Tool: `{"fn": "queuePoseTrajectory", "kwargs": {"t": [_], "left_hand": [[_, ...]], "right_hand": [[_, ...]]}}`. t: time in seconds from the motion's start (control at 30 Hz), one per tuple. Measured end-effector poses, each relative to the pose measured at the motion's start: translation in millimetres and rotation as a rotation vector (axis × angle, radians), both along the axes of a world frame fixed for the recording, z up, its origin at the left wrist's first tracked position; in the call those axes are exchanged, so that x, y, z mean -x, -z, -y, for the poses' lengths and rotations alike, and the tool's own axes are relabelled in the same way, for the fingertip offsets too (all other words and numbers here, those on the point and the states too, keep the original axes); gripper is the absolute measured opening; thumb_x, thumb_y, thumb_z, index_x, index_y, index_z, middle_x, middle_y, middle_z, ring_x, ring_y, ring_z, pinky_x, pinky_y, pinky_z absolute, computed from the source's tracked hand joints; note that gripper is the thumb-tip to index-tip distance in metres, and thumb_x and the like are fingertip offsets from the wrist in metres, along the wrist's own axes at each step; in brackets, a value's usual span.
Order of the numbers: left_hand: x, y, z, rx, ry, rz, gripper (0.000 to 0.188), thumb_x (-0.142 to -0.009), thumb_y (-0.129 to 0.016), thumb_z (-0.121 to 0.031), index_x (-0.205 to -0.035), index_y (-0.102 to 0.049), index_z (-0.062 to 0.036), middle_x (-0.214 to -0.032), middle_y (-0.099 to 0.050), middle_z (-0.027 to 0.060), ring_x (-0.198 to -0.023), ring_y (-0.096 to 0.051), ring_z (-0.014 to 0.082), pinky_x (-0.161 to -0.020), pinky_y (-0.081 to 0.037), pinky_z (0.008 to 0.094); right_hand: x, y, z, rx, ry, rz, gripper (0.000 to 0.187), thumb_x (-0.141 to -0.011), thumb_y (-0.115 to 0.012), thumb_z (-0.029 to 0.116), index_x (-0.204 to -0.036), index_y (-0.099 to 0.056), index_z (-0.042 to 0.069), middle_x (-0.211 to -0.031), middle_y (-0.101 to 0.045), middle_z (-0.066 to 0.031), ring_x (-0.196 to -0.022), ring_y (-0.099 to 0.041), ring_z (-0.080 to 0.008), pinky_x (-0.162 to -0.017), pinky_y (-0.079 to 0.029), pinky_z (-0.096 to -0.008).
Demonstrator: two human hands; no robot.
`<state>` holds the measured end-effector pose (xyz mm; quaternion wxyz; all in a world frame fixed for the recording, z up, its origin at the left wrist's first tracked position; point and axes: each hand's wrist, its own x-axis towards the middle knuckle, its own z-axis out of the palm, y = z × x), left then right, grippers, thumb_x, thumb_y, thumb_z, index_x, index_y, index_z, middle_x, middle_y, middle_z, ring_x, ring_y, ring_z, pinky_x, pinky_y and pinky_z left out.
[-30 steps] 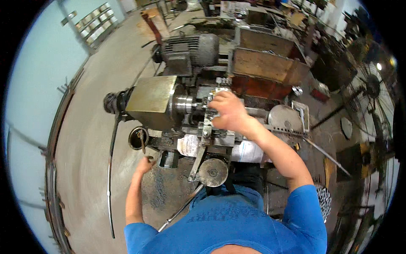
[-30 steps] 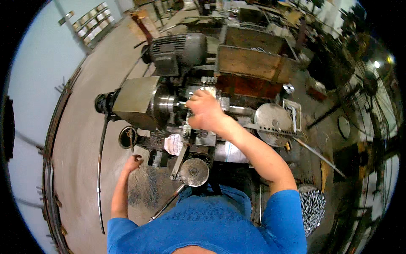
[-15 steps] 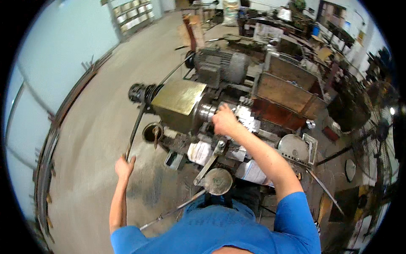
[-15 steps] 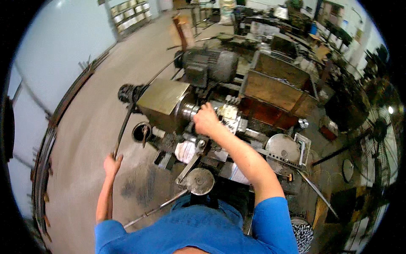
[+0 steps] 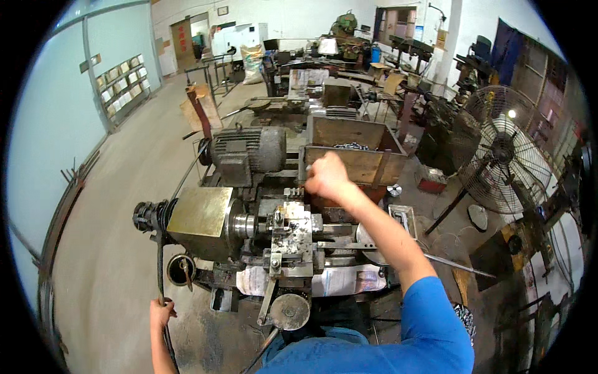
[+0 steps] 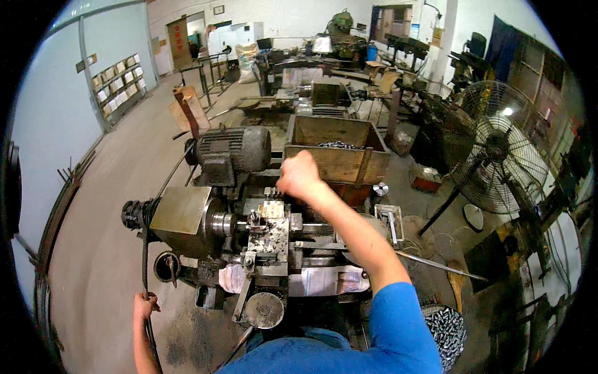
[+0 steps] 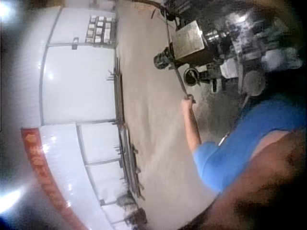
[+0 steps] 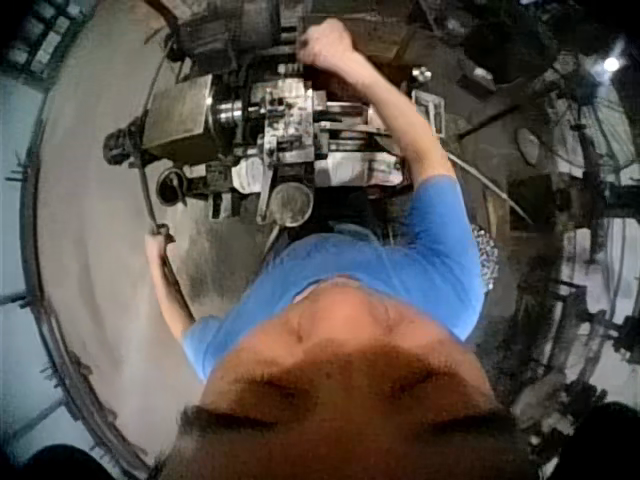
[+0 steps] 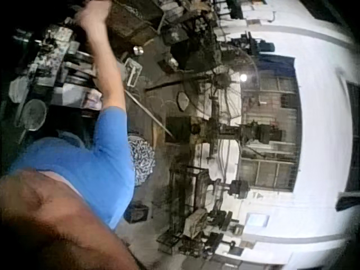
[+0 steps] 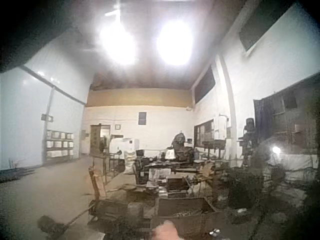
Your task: The person operates a manual metal lathe to process small cylindrical parts, repeatedly loading a part into the chuck, tightening it with a tool, engaging the cutting mechanism with levers, and placing the finished part into a container.
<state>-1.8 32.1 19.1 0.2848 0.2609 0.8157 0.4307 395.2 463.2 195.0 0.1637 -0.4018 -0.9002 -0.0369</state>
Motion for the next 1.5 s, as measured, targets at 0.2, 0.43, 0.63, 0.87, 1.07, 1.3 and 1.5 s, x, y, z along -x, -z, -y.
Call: {"fn": "queuePoseTrajectory", "kwargs": {"t": [0.2, 0.43, 0.63, 0.87, 1.07, 1.3, 1.5], "left_hand": [[-4, 2, -8, -0.098, -0.034, 0.007, 0.012, -0.080, -0.059, -0.006, -0.077, -0.055, 0.0047, -0.055, -0.055, 0.0092, -0.046, -0.056, 0.0187, -0.043, -0.050, 0.0322], [26, 30, 3, -0.069, 0.024, 0.100, 0.027, -0.083, -0.060, -0.020, -0.093, -0.054, 0.0044, -0.057, -0.053, 0.0089, -0.050, -0.056, 0.0184, -0.048, -0.050, 0.0322], [172, 104, 48, 0.166, 0.589, 0.088, 0.041, -0.086, -0.045, -0.025, -0.118, -0.048, 0.0008, -0.090, -0.050, 0.0034, -0.077, -0.047, 0.0162, -0.077, -0.043, 0.0350], [125, 85, 4, 0.188, -0.013, 0.242, 0.045, -0.074, -0.059, -0.016, -0.116, -0.050, 0.0002, -0.095, -0.054, 0.0074, -0.079, -0.052, 0.0191, -0.072, -0.046, 0.0333], [142, 78, 21, 0.128, -0.034, 0.346, 0.053, -0.064, -0.071, -0.008, -0.114, -0.052, -0.0003, -0.098, -0.058, 0.0108, -0.081, -0.056, 0.0216, -0.068, -0.048, 0.0318], [144, 96, 33, -0.282, 0.939, -1.141, 0.051, -0.059, -0.074, -0.006, -0.107, -0.058, -0.0047, -0.093, -0.062, 0.0104, -0.073, -0.059, 0.0219, -0.063, -0.051, 0.0306], [74, 55, 34, -0.047, 0.044, 0.216, 0.041, -0.082, -0.064, -0.029, -0.105, -0.050, 0.0024, -0.060, -0.052, 0.0065, -0.051, -0.053, 0.0174, -0.051, -0.049, 0.0311]], "right_hand": [[-59, -3, -41, -0.210, 0.163, -0.337, 0.050, -0.056, -0.061, 0.019, -0.105, -0.062, 0.008, -0.130, -0.041, -0.0203, -0.113, -0.044, -0.0363, -0.094, -0.039, -0.0385], [-199, 80, 48, -0.009, 0.057, -0.554, 0.047, -0.056, -0.062, 0.016, -0.102, -0.063, 0.006, -0.125, -0.048, -0.0196, -0.111, -0.050, -0.0344, -0.092, -0.042, -0.0362], [-420, 163, 179, 0.200, 0.948, -0.465, 0.038, -0.059, -0.063, 0.024, -0.093, -0.068, 0.009, -0.087, -0.063, -0.0177, -0.084, -0.062, -0.0331, -0.076, -0.049, -0.0379], [-483, 288, 281, 0.753, 1.200, -0.028, 0.038, -0.066, -0.058, 0.028, -0.090, -0.064, 0.000, -0.097, -0.062, -0.0218, -0.092, -0.060, -0.0337, -0.083, -0.048, -0.0377], [-444, 297, 253, 0.947, 1.249, 0.248, 0.052, -0.062, -0.066, 0.041, -0.099, -0.064, 0.004, -0.110, -0.060, -0.0160, -0.111, -0.050, -0.0311, -0.092, -0.042, -0.0363], [-470, 333, 255, 0.922, 1.415, 0.080, 0.060, -0.062, -0.063, 0.045, -0.108, -0.061, 0.006, -0.120, -0.054, -0.0164, -0.118, -0.045, -0.0305, -0.095, -0.040, -0.0377], [-508, 382, 282, 0.268, 0.719, 0.143, 0.012, -0.064, -0.054, 0.014, -0.054, -0.058, 0.009, -0.061, -0.057, -0.0134, -0.064, -0.057, -0.0282, -0.055, -0.044, -0.0412]]}}
